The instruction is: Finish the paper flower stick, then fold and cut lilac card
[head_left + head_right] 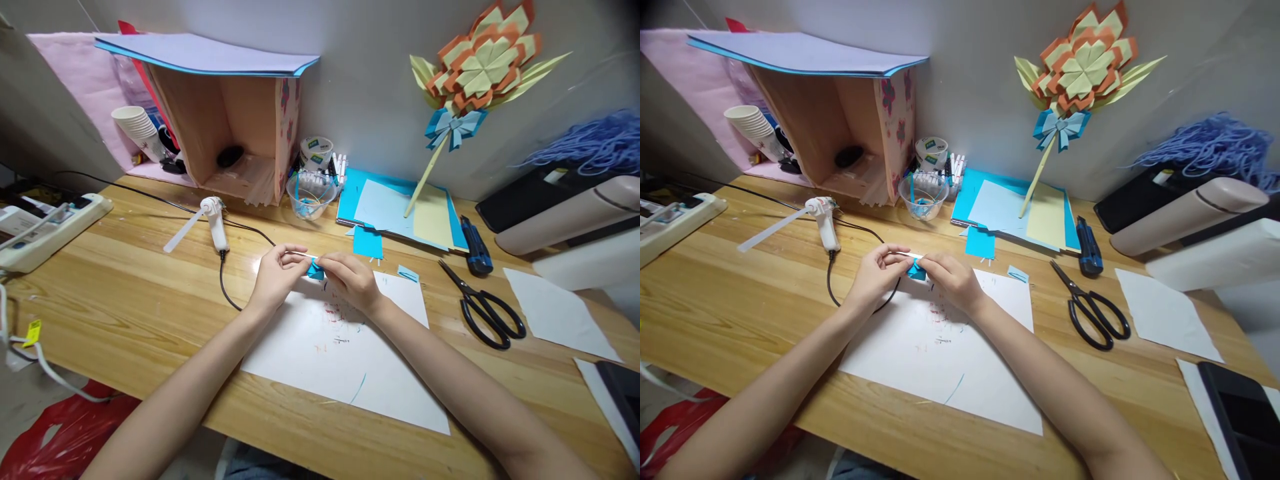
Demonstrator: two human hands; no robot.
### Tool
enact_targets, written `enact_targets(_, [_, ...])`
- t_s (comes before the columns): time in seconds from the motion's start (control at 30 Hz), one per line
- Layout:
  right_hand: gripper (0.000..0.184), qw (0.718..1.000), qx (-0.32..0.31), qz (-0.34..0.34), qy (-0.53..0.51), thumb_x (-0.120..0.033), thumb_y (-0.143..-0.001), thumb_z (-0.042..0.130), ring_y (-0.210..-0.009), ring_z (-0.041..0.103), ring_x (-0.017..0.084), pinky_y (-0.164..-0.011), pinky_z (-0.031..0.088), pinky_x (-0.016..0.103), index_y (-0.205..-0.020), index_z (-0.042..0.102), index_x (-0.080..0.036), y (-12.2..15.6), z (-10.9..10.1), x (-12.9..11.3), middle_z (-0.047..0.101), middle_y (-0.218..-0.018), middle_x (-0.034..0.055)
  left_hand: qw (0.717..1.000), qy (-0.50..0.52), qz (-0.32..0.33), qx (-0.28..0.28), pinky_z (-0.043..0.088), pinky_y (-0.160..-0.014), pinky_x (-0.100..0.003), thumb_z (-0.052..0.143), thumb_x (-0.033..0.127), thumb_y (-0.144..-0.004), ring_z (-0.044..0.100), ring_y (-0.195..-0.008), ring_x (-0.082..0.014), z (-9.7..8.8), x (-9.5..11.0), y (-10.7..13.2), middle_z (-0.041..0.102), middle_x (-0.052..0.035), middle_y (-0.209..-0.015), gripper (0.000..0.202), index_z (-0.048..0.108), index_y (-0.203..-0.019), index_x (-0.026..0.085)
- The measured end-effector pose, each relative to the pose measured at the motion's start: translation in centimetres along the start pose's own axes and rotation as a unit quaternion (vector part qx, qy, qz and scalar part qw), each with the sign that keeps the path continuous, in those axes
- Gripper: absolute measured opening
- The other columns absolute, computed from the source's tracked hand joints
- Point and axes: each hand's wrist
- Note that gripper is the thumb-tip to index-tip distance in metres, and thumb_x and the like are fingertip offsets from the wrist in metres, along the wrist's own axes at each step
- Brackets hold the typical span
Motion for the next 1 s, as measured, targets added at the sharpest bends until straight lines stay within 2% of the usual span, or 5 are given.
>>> enact_targets(0.47, [0.029,0.997,0.034,-0.061,-0.037,-0.007,-0.085,0.045,-0.088,0.063,0.017,-0.072,0.053,0.029,-0.108,0.059,-0.02,-0.3,-0.1,0.1,0.067,-0.095,0.009,0.998,0.04,-0.043,-0.018,0.049,-0.066,-0.024,0.077,0.025,-0.056,0.064,-0.062,-0.0119,-0.3,1.0,0.2,0.068,-0.001,-0.066,0.042,0.053,-0.088,0.013])
enact_targets(0.6, [0.028,0.988,0.045,0.025,-0.143,-0.011,-0.087,0.041,-0.091,0.062,0.017,-0.076,0.053,0.033,-0.104,0.06,-0.023,-0.3,0.1,-0.2,0.065,-0.097,0.0071,0.999,-0.005,0.04,-0.009,0.051,-0.065,-0.024,0.076,0.024,-0.057,0.064,-0.062,-0.0124,-0.1,1.1,0.3,0.065,0.0015,-0.063,0.038,0.048,-0.081,0.016])
enact_targets(0.77, [0.018,0.933,0.075,0.208,-0.285,-0.023,-0.085,0.052,-0.083,0.062,0.016,-0.07,0.054,0.03,-0.101,0.06,-0.023,-0.5,0.5,-0.7,0.063,-0.09,0.0044,0.98,-0.095,0.173,-0.001,0.053,-0.068,-0.025,0.069,0.021,-0.067,0.065,-0.069,-0.0135,0.2,1.0,1.0,0.066,-0.0006,-0.072,0.027,0.044,-0.079,0.018])
enact_targets(0.87, [0.01,0.919,0.061,0.244,-0.305,-0.027,-0.081,0.059,-0.081,0.061,0.016,-0.069,0.053,0.029,-0.087,0.063,-0.021,-0.7,0.6,-0.8,0.062,-0.086,0.0041,0.964,-0.152,0.22,0.004,0.053,-0.07,-0.026,0.065,0.019,-0.07,0.065,-0.071,-0.0137,0.3,0.9,1.3,0.064,-0.0009,-0.073,0.022,0.045,-0.076,0.018])
enact_targets(1.0, [0.008,0.911,0.055,0.258,-0.319,-0.027,-0.08,0.06,-0.075,0.061,0.015,-0.066,0.052,0.029,-0.081,0.062,-0.019,-0.8,0.7,-0.8,0.061,-0.08,0.0032,0.94,-0.205,0.272,0.009,0.053,-0.07,-0.024,0.065,0.019,-0.071,0.063,-0.071,-0.0118,0.1,1.0,1.4,0.059,0.0016,-0.071,0.018,0.047,-0.075,0.018])
Point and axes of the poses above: each hand's wrist, its own y-axis away from the middle knuckle, its own z-axis out of the palm, x = y × z
